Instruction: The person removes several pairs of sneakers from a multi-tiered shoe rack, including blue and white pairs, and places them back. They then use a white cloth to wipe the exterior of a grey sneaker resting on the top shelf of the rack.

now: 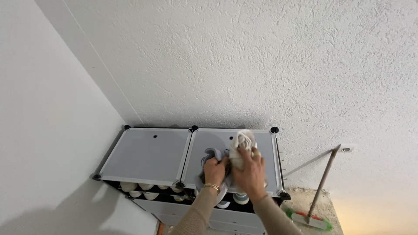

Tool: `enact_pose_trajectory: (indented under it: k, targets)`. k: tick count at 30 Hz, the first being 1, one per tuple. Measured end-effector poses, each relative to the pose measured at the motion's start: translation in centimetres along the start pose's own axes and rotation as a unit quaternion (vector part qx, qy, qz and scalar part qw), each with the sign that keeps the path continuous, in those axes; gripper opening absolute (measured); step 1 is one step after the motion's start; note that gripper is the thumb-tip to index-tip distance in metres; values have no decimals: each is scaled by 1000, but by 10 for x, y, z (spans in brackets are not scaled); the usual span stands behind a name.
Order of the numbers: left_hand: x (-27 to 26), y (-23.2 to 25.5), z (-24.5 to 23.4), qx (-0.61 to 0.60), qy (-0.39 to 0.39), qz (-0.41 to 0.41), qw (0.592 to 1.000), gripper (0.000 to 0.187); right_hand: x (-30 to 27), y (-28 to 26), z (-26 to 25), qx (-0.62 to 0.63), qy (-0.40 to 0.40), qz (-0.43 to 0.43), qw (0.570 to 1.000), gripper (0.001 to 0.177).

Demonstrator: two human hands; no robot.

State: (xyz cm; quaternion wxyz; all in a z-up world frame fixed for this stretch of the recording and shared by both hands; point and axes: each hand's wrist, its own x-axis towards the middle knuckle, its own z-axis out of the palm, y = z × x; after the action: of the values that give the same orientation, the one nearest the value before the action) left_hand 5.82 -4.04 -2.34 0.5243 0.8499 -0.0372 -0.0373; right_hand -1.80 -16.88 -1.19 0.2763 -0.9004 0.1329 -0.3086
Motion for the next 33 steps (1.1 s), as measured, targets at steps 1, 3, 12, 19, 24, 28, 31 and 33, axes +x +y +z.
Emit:
enact_pose_trajectory:
  k: [1,3,12,19,24,28,31,33]
  targets:
    - [3,-1,-2,-28,18,-9,999,44,-5,-8,0,64,-31,30,997,64]
    - [-3,16,-12,-56,38,-19,998,49,-19,-27,-3,130,-63,59,988,58]
    - [-24,33,-33,-354,77,-166,917,14,52,-29,9,91,-57,95,990,61]
    - [-15,-6,-8,-477,71,-164,860,13,134,0,25,32,-69,15,997,68]
    - [-32,48,-32,-546,87,-217,804,21,46,-26,-6,47,-113,-15,992,39]
    - [-3,17,-20,-546,154,-224,792,46,-23,-39,-28,102,-167,6,981,62]
    - [6,12,-21,-561,160,-246,774,57,-37,-34,-25,106,-162,17,981,57]
    - [-3,25,-25,-583,137,-256,759,58,-28,-28,-19,97,-133,12,986,53]
